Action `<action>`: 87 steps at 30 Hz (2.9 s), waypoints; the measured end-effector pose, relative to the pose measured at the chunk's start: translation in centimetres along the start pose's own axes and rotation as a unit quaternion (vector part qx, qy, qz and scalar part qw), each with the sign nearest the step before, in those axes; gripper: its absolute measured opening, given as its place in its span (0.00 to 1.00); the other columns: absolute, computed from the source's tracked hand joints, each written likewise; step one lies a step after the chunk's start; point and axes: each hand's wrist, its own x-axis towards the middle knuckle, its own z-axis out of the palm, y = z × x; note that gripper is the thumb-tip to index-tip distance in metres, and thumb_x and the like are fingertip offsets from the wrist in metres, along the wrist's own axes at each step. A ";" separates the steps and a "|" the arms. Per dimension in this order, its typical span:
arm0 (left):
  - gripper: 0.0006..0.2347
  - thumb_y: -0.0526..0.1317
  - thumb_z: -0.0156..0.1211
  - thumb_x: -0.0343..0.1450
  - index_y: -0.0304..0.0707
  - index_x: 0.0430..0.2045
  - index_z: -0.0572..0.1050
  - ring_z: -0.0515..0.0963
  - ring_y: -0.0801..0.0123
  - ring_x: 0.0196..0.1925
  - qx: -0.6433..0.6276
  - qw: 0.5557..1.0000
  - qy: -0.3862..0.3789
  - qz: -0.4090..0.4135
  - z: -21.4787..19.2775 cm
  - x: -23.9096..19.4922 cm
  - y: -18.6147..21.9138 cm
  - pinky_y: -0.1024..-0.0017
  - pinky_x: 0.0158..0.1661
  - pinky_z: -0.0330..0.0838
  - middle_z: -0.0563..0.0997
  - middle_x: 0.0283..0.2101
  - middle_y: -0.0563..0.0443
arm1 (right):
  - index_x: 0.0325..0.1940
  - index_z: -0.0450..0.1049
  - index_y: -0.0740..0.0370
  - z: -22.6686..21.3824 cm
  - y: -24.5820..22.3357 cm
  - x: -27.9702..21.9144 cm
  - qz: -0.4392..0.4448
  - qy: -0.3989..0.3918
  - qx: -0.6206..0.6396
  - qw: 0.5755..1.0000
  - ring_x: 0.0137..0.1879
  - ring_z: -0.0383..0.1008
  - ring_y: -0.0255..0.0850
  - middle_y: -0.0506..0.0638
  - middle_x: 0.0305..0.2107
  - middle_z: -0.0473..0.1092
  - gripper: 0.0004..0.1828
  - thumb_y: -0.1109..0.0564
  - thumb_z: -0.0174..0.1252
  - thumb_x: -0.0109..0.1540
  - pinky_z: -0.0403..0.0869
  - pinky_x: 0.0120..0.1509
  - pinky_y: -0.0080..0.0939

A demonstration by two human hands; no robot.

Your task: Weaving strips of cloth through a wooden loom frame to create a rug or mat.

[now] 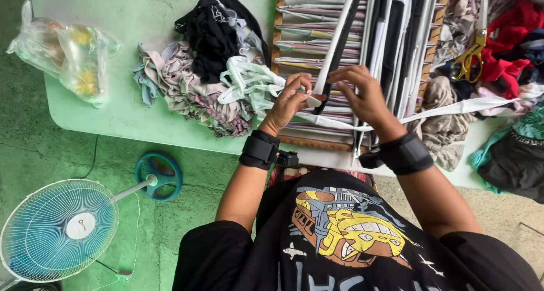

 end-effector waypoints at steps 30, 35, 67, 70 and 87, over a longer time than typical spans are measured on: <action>0.05 0.39 0.64 0.74 0.39 0.36 0.75 0.81 0.58 0.44 0.537 0.832 -0.139 -0.010 -2.8 2.7 -9.8 0.61 0.46 0.75 0.80 0.39 0.46 | 0.43 0.77 0.65 -1.3 3.2 -7.7 0.170 -0.024 -0.048 0.984 0.37 0.80 0.50 0.57 0.33 0.78 0.08 0.57 0.64 0.66 0.76 0.41 0.46; 0.05 0.35 0.57 0.75 0.31 0.37 0.71 0.76 0.71 0.38 0.471 0.878 0.049 0.072 -16.7 0.7 -7.4 0.71 0.41 0.72 0.76 0.35 0.47 | 0.39 0.76 0.66 -2.0 5.7 -8.6 0.165 0.028 -0.058 0.984 0.35 0.81 0.45 0.55 0.30 0.78 0.08 0.58 0.64 0.68 0.77 0.41 0.42; 0.10 0.43 0.71 0.67 0.36 0.31 0.81 0.82 0.69 0.36 0.471 0.879 0.012 -0.077 -13.8 -4.9 -0.3 0.70 0.41 0.75 0.84 0.32 0.50 | 0.44 0.82 0.53 -8.2 14.7 -11.2 0.166 -0.073 -0.326 0.928 0.42 0.76 0.42 0.45 0.36 0.77 0.11 0.46 0.62 0.74 0.63 0.70 0.52; 0.10 0.46 0.71 0.65 0.40 0.30 0.84 0.83 0.66 0.36 0.507 0.843 -0.030 -0.177 -14.1 -5.3 -1.4 0.65 0.41 0.75 0.85 0.32 0.50 | 0.43 0.84 0.50 -10.0 16.4 -13.5 0.202 -0.082 -0.405 0.888 0.41 0.77 0.42 0.45 0.35 0.78 0.11 0.46 0.62 0.74 0.61 0.71 0.53; 0.04 0.36 0.66 0.67 0.51 0.23 0.85 0.79 0.47 0.49 0.772 0.622 0.047 0.119 -6.8 6.9 -9.5 0.50 0.49 0.69 0.81 0.39 0.46 | 0.44 0.80 0.55 -2.4 4.3 -8.9 0.134 0.022 -0.178 0.975 0.38 0.76 0.43 0.48 0.31 0.78 0.06 0.52 0.64 0.70 0.61 0.69 0.45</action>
